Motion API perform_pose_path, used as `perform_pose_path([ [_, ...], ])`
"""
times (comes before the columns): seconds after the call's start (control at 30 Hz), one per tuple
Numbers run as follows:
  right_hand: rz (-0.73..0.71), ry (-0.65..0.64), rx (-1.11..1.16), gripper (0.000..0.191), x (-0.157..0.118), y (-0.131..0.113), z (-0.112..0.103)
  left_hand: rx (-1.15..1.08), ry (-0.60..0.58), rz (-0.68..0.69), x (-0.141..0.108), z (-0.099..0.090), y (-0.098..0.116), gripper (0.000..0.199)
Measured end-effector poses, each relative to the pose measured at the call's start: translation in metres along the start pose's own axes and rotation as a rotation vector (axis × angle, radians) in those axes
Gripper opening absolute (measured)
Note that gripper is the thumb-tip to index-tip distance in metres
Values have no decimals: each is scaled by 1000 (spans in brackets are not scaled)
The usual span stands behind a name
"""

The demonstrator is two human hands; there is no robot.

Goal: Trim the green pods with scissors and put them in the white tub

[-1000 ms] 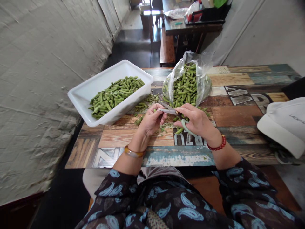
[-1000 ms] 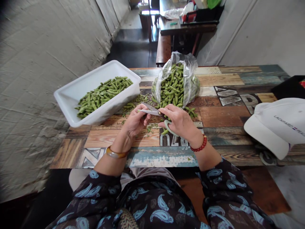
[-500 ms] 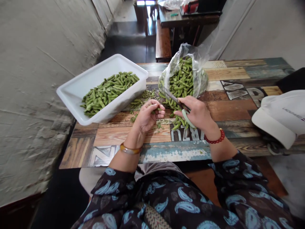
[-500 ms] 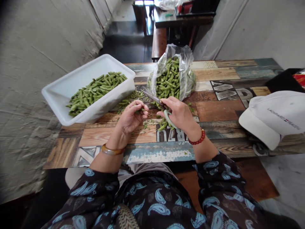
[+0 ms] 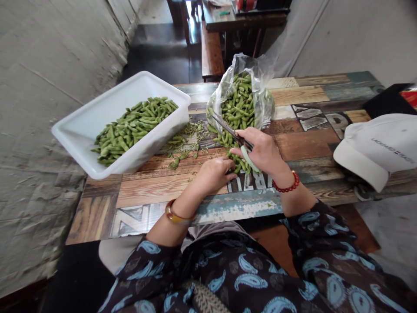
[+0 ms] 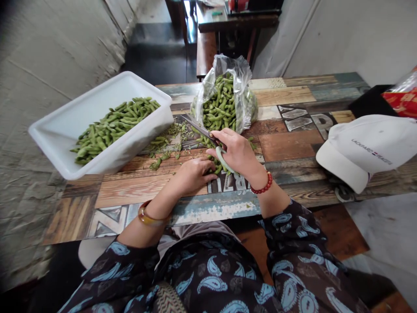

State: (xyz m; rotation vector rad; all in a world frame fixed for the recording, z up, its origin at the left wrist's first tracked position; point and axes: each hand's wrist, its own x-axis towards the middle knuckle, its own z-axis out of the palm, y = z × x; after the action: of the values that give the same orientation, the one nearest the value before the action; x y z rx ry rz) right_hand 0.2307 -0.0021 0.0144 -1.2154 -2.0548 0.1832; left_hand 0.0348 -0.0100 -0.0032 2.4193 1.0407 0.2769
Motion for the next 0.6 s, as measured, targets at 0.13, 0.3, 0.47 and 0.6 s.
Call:
perform_pose_path([
  [0.13,1,-11,6,37,0,0,0,-127,75,-10,1,-5,-2,4],
  [0.3,-11,22,38,38,1,1,-2,-660,289,-67,-2,-23,-11,9],
  [0.47,-8,30,38,40,1,2,-1,-895,355,-103,-4,-28,-18,21],
  [0.6,31,53,50,40,1,1,0,-735,437,-170,2,-19,-23,19],
])
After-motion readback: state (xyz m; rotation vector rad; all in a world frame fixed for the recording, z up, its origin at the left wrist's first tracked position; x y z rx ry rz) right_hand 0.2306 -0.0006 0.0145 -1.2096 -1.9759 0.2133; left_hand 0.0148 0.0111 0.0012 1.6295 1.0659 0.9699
